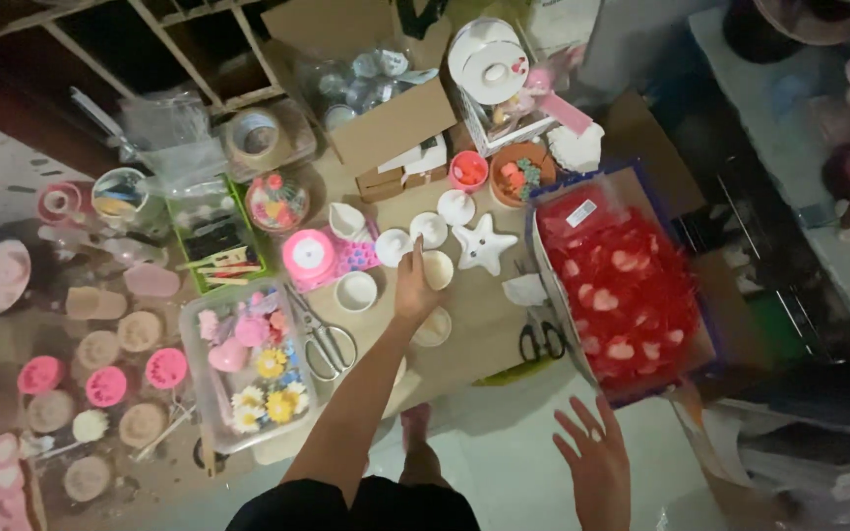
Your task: Assembling and decorating flower-shaped candles using various wax components and tools.
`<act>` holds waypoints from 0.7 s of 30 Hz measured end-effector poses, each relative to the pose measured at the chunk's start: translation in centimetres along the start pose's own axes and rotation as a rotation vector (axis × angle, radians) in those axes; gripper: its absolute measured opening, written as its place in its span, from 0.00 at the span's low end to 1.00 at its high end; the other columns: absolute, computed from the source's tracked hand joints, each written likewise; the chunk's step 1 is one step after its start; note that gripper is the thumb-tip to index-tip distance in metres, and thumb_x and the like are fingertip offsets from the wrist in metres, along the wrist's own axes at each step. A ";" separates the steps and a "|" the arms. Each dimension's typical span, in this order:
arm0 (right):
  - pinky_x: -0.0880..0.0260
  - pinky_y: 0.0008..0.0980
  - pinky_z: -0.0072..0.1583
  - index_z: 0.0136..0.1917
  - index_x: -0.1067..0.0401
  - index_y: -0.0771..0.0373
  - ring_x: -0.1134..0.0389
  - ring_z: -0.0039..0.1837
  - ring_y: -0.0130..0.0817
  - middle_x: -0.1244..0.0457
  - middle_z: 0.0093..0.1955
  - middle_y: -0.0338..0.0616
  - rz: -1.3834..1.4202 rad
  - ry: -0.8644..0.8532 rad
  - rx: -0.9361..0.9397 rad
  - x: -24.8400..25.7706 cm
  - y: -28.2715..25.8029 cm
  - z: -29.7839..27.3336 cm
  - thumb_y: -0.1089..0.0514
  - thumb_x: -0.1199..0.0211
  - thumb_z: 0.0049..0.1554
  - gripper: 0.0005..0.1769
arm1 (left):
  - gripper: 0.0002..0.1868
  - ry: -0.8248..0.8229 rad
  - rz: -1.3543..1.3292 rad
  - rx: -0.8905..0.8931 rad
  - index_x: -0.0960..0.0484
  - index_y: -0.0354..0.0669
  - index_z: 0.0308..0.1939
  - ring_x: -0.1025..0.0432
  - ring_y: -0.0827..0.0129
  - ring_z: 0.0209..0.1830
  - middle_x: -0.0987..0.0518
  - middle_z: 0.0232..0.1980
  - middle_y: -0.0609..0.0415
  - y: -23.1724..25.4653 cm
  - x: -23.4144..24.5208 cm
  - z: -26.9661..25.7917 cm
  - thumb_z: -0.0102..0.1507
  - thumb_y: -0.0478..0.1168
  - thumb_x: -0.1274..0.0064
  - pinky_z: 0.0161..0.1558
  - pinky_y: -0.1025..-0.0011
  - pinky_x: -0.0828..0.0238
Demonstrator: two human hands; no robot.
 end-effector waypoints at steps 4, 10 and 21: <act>0.39 0.57 0.69 0.83 0.55 0.60 0.40 0.74 0.59 0.47 0.78 0.62 -0.073 0.205 -0.131 2.9 0.5 1.8 0.47 0.48 0.58 0.44 | 0.69 -0.081 0.118 0.073 0.56 0.53 0.81 0.37 0.46 0.66 0.33 0.65 0.42 -1.1 -1.6 1.0 0.42 0.37 0.27 0.69 0.57 0.38; 0.40 0.55 0.70 0.82 0.50 0.61 0.40 0.74 0.56 0.45 0.77 0.59 -0.044 0.257 -0.136 3.9 -0.6 3.2 0.49 0.49 0.60 0.39 | 0.68 -0.043 0.155 -0.036 0.56 0.53 0.81 0.38 0.44 0.68 0.36 0.69 0.39 -4.8 -4.5 1.5 0.43 0.36 0.27 0.67 0.56 0.37; 0.34 0.43 0.57 0.67 0.32 0.68 0.36 0.57 0.42 0.35 0.60 0.52 -0.148 0.223 -0.133 4.3 4.2 7.2 0.59 0.39 0.59 0.23 | 0.61 0.146 0.007 -0.076 0.48 0.42 0.77 0.39 0.40 0.70 0.38 0.72 0.34 -1.4 4.6 -4.2 0.45 0.38 0.28 0.68 0.56 0.38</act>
Point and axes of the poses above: each hand's wrist, its own z-axis towards the middle knuckle, its own x-axis out of the back of the hand, y = z × x, the point moved 4 cm from there along z, towards the middle knuckle
